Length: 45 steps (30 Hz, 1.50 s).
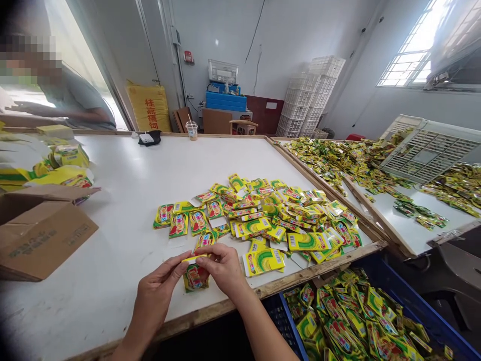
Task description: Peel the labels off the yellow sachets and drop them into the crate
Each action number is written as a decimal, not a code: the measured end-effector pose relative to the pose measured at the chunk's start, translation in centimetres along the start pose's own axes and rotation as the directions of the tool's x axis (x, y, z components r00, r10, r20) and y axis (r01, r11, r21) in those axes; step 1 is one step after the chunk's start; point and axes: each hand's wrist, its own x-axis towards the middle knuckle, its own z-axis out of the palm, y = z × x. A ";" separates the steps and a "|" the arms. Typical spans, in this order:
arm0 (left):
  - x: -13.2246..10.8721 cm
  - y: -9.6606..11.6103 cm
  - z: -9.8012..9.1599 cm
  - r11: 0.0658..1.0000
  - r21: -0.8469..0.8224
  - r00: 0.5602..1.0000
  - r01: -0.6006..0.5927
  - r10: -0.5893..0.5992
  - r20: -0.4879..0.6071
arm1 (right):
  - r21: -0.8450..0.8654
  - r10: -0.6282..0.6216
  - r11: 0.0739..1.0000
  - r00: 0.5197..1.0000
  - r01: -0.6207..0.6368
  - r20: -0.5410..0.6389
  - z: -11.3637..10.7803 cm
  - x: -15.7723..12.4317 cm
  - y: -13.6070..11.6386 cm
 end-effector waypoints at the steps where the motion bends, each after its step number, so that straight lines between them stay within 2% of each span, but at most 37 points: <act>1: 0.0 0.1 0.0 1.000 0.000 1.000 0.004 -0.004 0.000 | -0.003 0.006 1.000 1.000 -0.006 -0.006 0.1 0.0 0.1; 3: 0.0 0.3 -0.1 0.999 0.027 0.999 -0.025 0.025 0.023 | -0.042 -0.029 0.999 0.999 0.028 -0.016 0.1 -0.2 0.2; 5: 0.1 0.3 -0.4 0.985 0.097 0.988 -0.145 0.139 0.062 | -0.087 -0.097 0.991 0.995 0.097 0.006 -0.2 -0.6 0.1; 8: 0.1 -0.2 -1.2 0.911 0.179 0.926 -0.370 0.346 0.154 | -0.159 -0.241 0.956 0.969 0.247 0.053 -0.7 -1.3 0.2; 10: -0.1 -0.5 -1.6 0.872 0.196 0.888 -0.448 0.409 0.209 | -0.226 -0.341 0.912 0.939 0.343 0.049 -0.7 -1.9 0.7; 14: -0.9 -1.0 -2.0 0.864 0.194 0.872 -0.465 0.409 0.270 | -0.364 -0.470 0.818 0.882 0.445 0.022 0.8 -2.7 1.5; 16: -1.1 -0.9 -1.8 0.868 0.209 0.879 -0.450 0.389 0.276 | -0.369 -0.473 0.819 0.881 0.440 0.001 0.9 -3.2 0.7; 17: -1.2 -0.8 -1.6 0.872 0.236 0.893 -0.428 0.370 0.256 | -0.365 -0.464 0.830 0.885 0.423 -0.031 0.2 -3.7 -0.1; 19: -0.9 -0.4 -0.5 0.876 0.316 0.930 -0.363 0.322 0.176 | -0.401 -0.432 0.849 0.890 0.345 -0.149 -3.1 -5.5 -2.2; 20: -0.7 -0.1 0.5 0.868 0.353 0.936 -0.350 0.315 0.155 | -0.448 -0.401 0.851 0.890 0.274 -0.217 -5.7 -6.9 -3.4; 21: -0.5 0.2 1.7 0.847 0.382 0.929 -0.370 0.325 0.179 | -0.511 -0.359 0.841 0.888 0.176 -0.286 -8.9 -8.6 -4.6; 23: 0.1 0.7 4.9 0.780 0.397 0.866 -0.484 0.361 0.347 | -0.651 -0.215 0.754 0.904 -0.087 -0.369 -15.8 -12.5 -6.4; 24: 0.5 0.9 6.8 0.745 0.384 0.815 -0.546 0.365 0.451 | -0.727 -0.161 0.652 0.897 -0.216 -0.411 -19.1 -14.4 -6.9; 25: 0.8 1.1 8.7 0.728 0.362 0.774 -0.583 0.362 0.519 | -0.773 -0.174 0.545 0.859 -0.324 -0.482 -21.8 -16.0 -7.1; 26: 1.1 1.2 10.5 0.722 0.345 0.749 -0.600 0.355 0.559 | -0.784 -0.184 0.477 0.826 -0.398 -0.532 -23.7 -17.2 -7.1; 27: 1.4 1.2 12.1 0.725 0.334 0.741 -0.602 0.350 0.574 | -0.782 -0.191 0.446 0.808 -0.435 -0.558 -24.7 -17.9 -6.8; 28: 1.6 1.3 13.3 0.731 0.330 0.742 -0.598 0.349 0.572 | -0.773 -0.188 0.460 0.803 -0.437 -0.565 -24.8 -18.2 -6.4; 30: 1.9 1.5 14.5 0.740 0.339 0.756 -0.580 0.335 0.563 | -0.755 -0.169 0.551 0.839 -0.355 -0.517 -22.6 -17.2 -5.5; 32: 1.7 1.9 13.7 0.756 0.361 0.783 -0.547 0.309 0.540 | -0.764 -0.221 0.609 0.880 -0.213 -0.421 -18.4 -14.8 -4.8; 35: 0.9 3.0 9.8 0.773 0.387 0.812 -0.503 0.269 0.519 | -0.790 -0.325 0.612 0.925 0.046 -0.198 -11.7 -10.8 -4.1; 37: 0.0 3.6 6.4 0.808 0.386 0.843 -0.444 0.230 0.487 | -0.712 -0.318 0.682 0.945 0.170 -0.079 -7.9 -8.7 -3.2; 39: -1.0 3.6 3.3 0.890 0.351 0.913 -0.291 0.147 0.381 | -0.544 -0.255 0.819 0.965 0.182 -0.062 -5.0 -7.3 -1.8; 41: -2.0 3.0 1.0 0.966 0.246 0.978 -0.074 0.022 0.209 | -0.337 -0.164 0.933 0.982 0.126 -0.087 -3.0 -6.4 -0.4; 43: -2.8 2.3 -0.5 0.984 0.135 0.989 0.112 -0.124 0.085 | -0.148 -0.068 0.987 0.996 0.058 -0.064 -1.9 -5.8 0.4; 45: -3.3 2.1 -1.0 0.967 0.050 0.964 0.249 -0.252 0.080 | -0.005 0.025 1.000 1.000 -0.025 -0.003 -1.5 -5.4 0.4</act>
